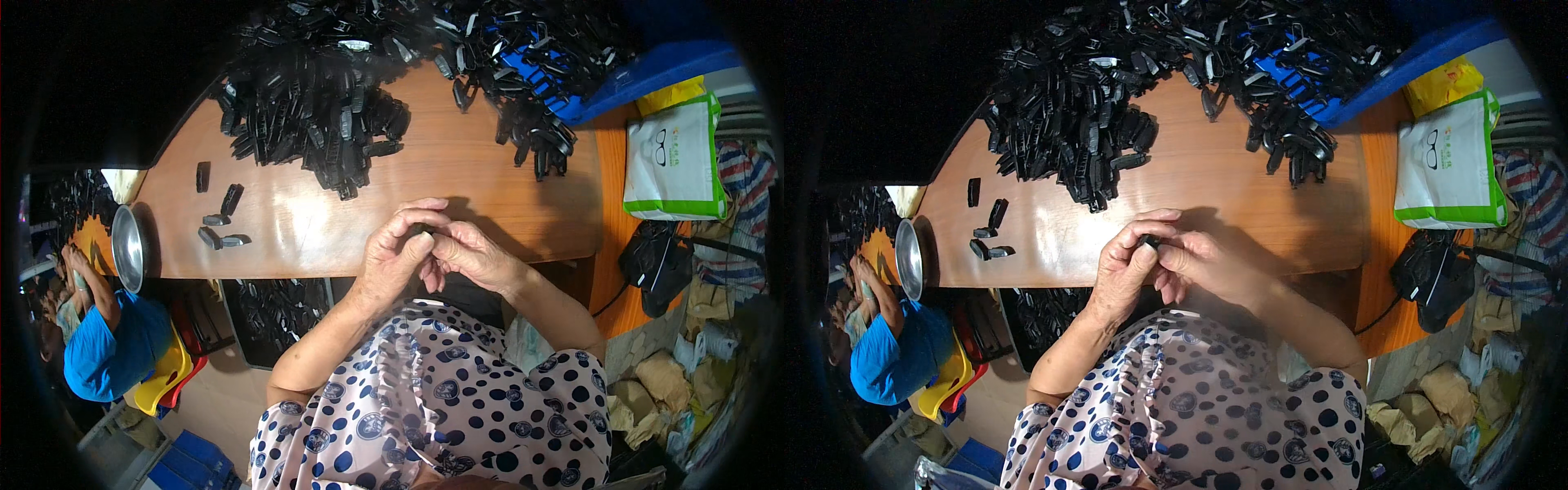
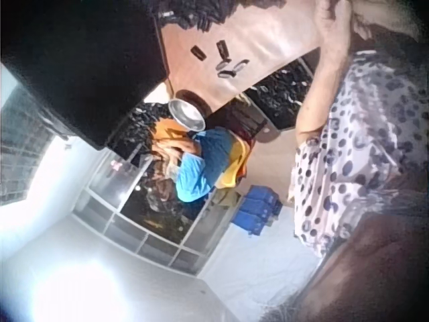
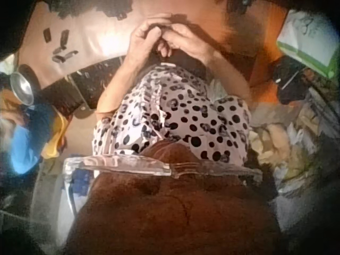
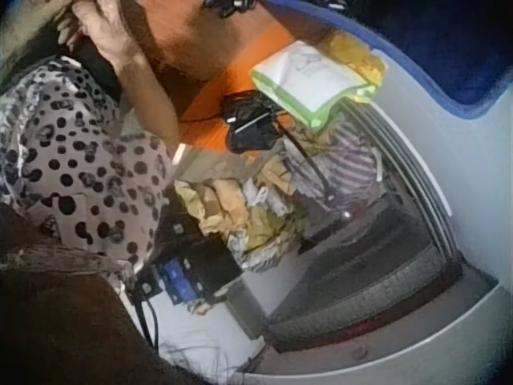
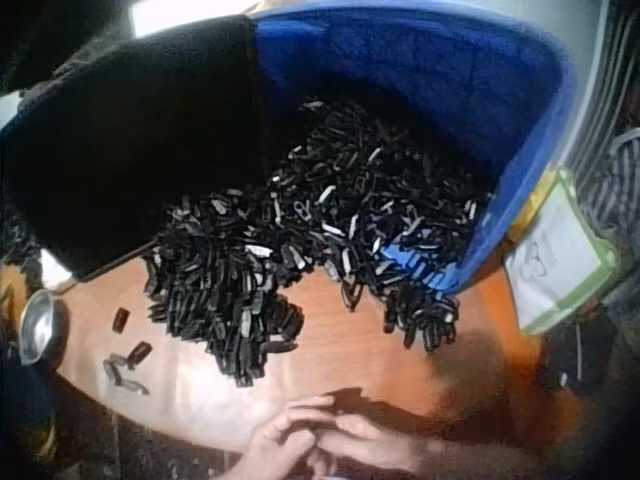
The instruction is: The person repeatedly picks up small black plastic parts from a pile on the table, snaps the components together by hand, and places the assembled pieces onto the tabletop.
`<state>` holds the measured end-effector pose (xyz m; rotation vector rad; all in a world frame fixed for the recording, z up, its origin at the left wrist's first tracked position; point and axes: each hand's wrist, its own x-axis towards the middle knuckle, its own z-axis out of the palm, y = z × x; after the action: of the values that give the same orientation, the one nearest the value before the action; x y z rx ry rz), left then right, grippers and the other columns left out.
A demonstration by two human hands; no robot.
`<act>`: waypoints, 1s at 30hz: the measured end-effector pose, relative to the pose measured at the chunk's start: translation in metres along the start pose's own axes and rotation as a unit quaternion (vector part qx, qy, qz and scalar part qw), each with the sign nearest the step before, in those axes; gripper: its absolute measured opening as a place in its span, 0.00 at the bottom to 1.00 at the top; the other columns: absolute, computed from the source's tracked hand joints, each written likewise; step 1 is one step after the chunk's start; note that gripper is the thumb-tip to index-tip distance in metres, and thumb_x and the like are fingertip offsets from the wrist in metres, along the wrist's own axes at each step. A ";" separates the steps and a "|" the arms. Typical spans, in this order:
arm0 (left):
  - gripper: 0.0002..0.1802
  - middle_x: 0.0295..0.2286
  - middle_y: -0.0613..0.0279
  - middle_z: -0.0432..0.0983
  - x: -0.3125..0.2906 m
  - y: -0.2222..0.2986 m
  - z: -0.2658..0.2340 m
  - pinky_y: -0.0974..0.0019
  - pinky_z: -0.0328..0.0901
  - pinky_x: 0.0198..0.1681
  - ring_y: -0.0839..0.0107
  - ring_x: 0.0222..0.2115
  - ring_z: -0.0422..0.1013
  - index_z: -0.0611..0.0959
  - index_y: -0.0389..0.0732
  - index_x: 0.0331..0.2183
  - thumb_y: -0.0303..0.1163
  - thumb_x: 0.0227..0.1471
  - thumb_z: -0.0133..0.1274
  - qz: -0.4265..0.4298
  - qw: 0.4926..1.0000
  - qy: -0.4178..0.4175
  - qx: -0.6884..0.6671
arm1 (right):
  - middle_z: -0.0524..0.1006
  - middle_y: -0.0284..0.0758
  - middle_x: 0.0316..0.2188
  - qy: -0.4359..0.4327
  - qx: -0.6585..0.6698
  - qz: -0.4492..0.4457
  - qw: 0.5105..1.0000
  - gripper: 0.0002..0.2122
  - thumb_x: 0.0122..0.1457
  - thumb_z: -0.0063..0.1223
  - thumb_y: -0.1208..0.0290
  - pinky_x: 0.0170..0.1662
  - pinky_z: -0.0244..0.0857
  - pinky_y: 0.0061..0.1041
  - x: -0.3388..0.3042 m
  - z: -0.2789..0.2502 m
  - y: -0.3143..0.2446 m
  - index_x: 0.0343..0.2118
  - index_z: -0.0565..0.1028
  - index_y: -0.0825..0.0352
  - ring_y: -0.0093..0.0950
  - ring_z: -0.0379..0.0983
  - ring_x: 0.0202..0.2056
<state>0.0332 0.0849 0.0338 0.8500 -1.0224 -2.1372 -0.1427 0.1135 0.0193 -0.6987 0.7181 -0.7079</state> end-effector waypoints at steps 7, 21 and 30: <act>0.05 0.33 0.61 0.72 0.033 0.015 -0.044 0.69 0.63 0.32 0.74 0.29 0.69 0.73 0.37 0.33 0.28 0.58 0.44 0.139 0.892 0.115 0.414 | 0.71 0.38 0.40 0.281 -0.770 -0.143 0.555 0.15 0.53 0.52 0.75 0.45 0.65 0.27 -0.029 -0.045 -0.055 0.45 0.70 0.69 0.32 0.68 0.43; 0.08 0.27 0.59 0.69 0.076 0.026 -0.060 0.63 0.69 0.33 0.61 0.32 0.70 0.74 0.39 0.32 0.22 0.44 0.48 0.269 0.485 0.046 0.831 | 0.72 0.40 0.30 0.336 -0.601 -0.272 0.672 0.05 0.57 0.49 0.75 0.36 0.66 0.30 -0.008 -0.091 -0.065 0.34 0.70 0.70 0.34 0.72 0.33; 0.12 0.27 0.70 0.74 0.011 0.029 -0.042 0.81 0.60 0.23 0.83 0.22 0.66 0.74 0.45 0.44 0.34 0.57 0.50 0.053 0.992 0.066 0.095 | 0.73 0.32 0.30 0.179 -0.233 -0.202 0.935 0.09 0.62 0.45 0.74 0.31 0.63 0.14 0.010 0.000 -0.053 0.44 0.65 0.67 0.17 0.66 0.27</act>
<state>0.0653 0.0442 0.0338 0.9897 -1.1866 -1.8904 -0.1545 0.0758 0.0558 -1.1905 1.1124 -1.0731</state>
